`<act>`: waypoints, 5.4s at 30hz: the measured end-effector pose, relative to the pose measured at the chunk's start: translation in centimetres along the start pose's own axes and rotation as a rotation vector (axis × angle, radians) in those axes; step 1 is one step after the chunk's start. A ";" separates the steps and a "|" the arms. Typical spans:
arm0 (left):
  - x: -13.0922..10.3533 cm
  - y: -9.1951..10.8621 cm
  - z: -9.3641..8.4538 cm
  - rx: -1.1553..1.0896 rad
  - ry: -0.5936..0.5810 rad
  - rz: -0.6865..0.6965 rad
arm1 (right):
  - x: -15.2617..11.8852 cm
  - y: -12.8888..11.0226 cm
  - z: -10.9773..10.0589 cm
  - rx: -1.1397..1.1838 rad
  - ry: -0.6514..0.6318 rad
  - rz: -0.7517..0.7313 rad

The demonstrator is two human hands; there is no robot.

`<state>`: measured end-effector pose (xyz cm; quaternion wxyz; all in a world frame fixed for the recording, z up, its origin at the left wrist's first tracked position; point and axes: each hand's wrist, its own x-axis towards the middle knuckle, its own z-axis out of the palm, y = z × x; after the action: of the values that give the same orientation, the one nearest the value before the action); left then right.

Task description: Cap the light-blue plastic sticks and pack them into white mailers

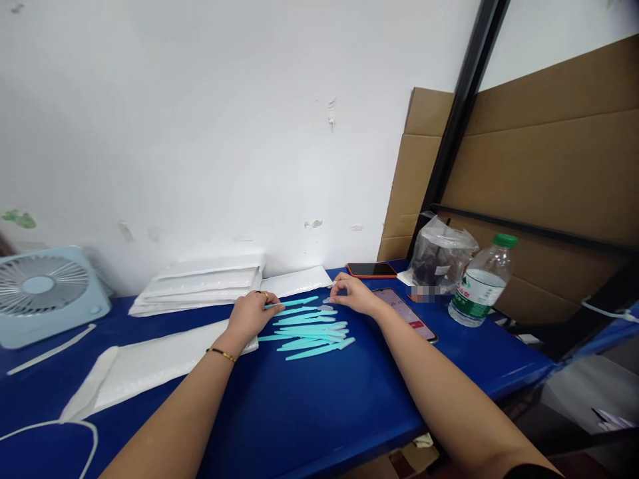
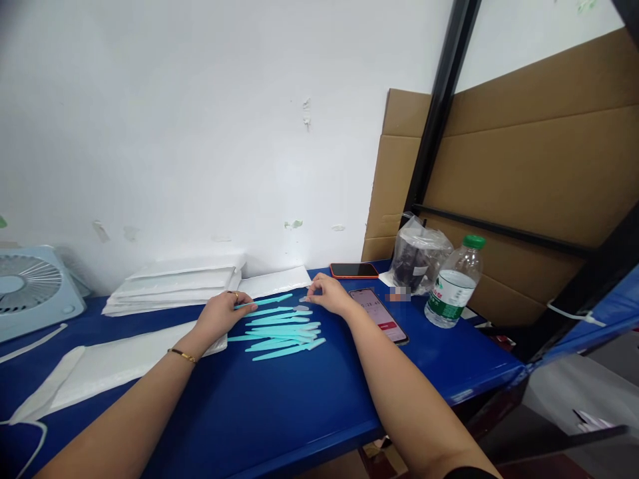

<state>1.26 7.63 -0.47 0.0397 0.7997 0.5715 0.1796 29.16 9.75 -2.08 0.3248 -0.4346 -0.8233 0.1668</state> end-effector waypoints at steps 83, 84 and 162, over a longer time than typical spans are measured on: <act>-0.5 0.9 -0.2 0.005 -0.005 0.105 | -1.0 -2.0 -1.5 -0.054 -0.111 0.071; -0.6 0.9 -0.4 -0.020 -0.007 0.114 | -1.0 -2.2 -1.5 -0.042 -0.118 0.068; -1.7 4.0 0.2 -0.025 -0.241 0.244 | -1.6 -3.1 -1.8 -0.059 -0.447 0.098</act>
<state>4.44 4.70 -0.04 0.0958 0.8785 0.4587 0.0928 29.19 6.67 0.36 0.1132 -0.4357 -0.8572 0.2503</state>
